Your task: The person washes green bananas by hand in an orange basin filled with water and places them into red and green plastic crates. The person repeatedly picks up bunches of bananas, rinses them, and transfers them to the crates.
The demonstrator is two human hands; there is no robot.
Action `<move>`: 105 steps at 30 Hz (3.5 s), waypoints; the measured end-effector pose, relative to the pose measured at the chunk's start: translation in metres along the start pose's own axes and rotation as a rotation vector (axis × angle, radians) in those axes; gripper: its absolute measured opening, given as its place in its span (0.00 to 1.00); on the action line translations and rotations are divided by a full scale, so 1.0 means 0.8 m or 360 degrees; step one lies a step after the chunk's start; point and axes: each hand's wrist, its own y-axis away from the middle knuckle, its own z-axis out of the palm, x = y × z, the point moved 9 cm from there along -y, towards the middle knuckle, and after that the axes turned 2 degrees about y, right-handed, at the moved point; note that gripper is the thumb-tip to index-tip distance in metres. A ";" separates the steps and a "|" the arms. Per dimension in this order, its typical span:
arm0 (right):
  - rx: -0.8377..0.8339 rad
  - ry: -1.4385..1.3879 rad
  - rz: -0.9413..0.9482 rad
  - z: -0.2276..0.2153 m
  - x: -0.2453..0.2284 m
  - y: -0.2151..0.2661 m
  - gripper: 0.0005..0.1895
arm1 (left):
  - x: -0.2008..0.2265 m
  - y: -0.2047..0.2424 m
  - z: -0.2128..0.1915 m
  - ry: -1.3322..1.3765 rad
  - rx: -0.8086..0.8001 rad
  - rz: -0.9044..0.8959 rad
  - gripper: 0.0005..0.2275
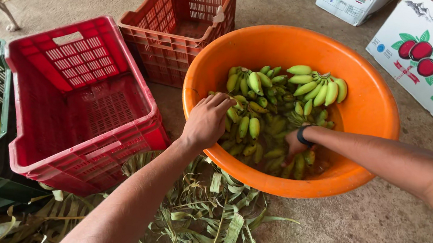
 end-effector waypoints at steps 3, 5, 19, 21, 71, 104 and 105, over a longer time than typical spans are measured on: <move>-0.0013 0.0167 0.0126 -0.024 -0.004 0.017 0.43 | 0.005 -0.001 0.001 -0.0028 -0.0022 0.0064 0.17; 0.0084 0.0041 0.0051 -0.046 -0.008 0.016 0.39 | 0.003 -0.005 -0.002 -0.0004 -0.0002 0.0062 0.16; 0.0268 -0.0519 -0.0168 -0.116 0.073 -0.057 0.25 | 0.011 -0.016 0.068 -0.0099 -0.0430 -0.0140 0.19; 0.0543 -0.0096 -0.0255 -0.082 0.045 -0.084 0.25 | 0.011 -0.015 0.071 -0.0110 -0.0475 -0.0118 0.19; 0.2297 -0.0408 -0.0242 -0.269 -0.136 0.050 0.16 | -0.162 -0.036 -0.063 0.0170 0.0276 -0.1383 0.23; 0.0725 -0.1072 -0.2226 -0.244 -0.846 0.144 0.35 | -0.327 0.473 -0.521 -0.0179 0.2351 -0.1966 0.14; 0.0755 -0.1004 -0.2214 -0.240 -0.840 0.148 0.35 | -0.336 0.481 -0.516 -0.0161 0.2329 -0.2020 0.14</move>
